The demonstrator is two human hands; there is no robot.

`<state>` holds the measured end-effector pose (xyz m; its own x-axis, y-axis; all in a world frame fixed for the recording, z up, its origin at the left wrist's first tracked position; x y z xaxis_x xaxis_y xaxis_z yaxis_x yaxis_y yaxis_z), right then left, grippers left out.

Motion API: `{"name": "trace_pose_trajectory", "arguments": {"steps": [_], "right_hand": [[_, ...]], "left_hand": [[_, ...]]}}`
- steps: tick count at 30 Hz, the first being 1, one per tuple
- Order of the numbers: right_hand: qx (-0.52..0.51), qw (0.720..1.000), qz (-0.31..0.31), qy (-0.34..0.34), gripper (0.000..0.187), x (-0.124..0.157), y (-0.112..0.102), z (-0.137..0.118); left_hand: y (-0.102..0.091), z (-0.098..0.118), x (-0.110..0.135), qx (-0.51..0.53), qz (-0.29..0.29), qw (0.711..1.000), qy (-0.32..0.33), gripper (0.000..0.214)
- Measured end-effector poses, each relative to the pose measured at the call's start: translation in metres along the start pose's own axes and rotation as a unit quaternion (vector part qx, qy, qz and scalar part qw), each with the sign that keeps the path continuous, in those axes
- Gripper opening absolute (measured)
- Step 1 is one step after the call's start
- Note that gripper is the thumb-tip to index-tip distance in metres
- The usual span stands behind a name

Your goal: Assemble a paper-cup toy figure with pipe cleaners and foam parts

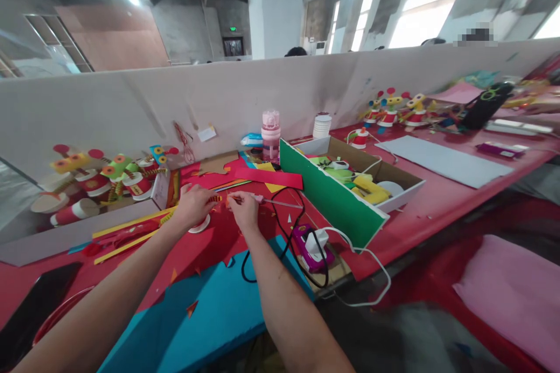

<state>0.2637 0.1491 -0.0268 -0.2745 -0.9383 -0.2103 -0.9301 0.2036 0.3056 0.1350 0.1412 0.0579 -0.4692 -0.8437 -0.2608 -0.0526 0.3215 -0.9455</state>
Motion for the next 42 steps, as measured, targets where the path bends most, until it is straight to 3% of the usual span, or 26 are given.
{"name": "trace_pose_trajectory", "arguments": {"steps": [8,14,19,31,42], "right_hand": [[0.019,0.997,-0.06,-0.047,0.024,0.002,0.009,-0.006],[-0.061,0.998,-0.01,0.012,0.017,0.003,0.004,0.0],[-0.066,0.997,0.019,0.033,0.013,0.002,0.0,0.006],[0.149,0.988,0.02,-0.031,0.017,0.004,0.005,-0.001],[0.169,0.985,0.004,-0.036,0.013,0.008,0.012,-0.011]], "left_hand": [[0.004,0.0,0.001,-0.009,0.002,1.0,-0.002,0.025],[-0.001,-0.005,0.002,-0.021,0.023,0.999,-0.018,0.025],[-0.007,-0.003,0.001,-0.024,0.031,0.999,-0.01,0.017],[-0.01,-0.001,0.001,0.032,0.075,0.997,0.0,0.014],[-0.012,0.004,0.0,0.019,0.07,0.997,0.0,0.015]]}}
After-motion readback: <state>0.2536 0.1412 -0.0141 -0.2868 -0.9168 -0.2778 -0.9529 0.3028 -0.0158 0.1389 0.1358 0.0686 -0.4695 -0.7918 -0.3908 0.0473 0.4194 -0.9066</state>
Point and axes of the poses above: each hand's wrist, its own x-axis away from the middle knuckle, its own y-axis out of the palm, z = x × y, the point moved 9 cm from there along -x, towards the middle knuckle, and after that the axes turned 7 degrees about -x, right-handed, at the moved point
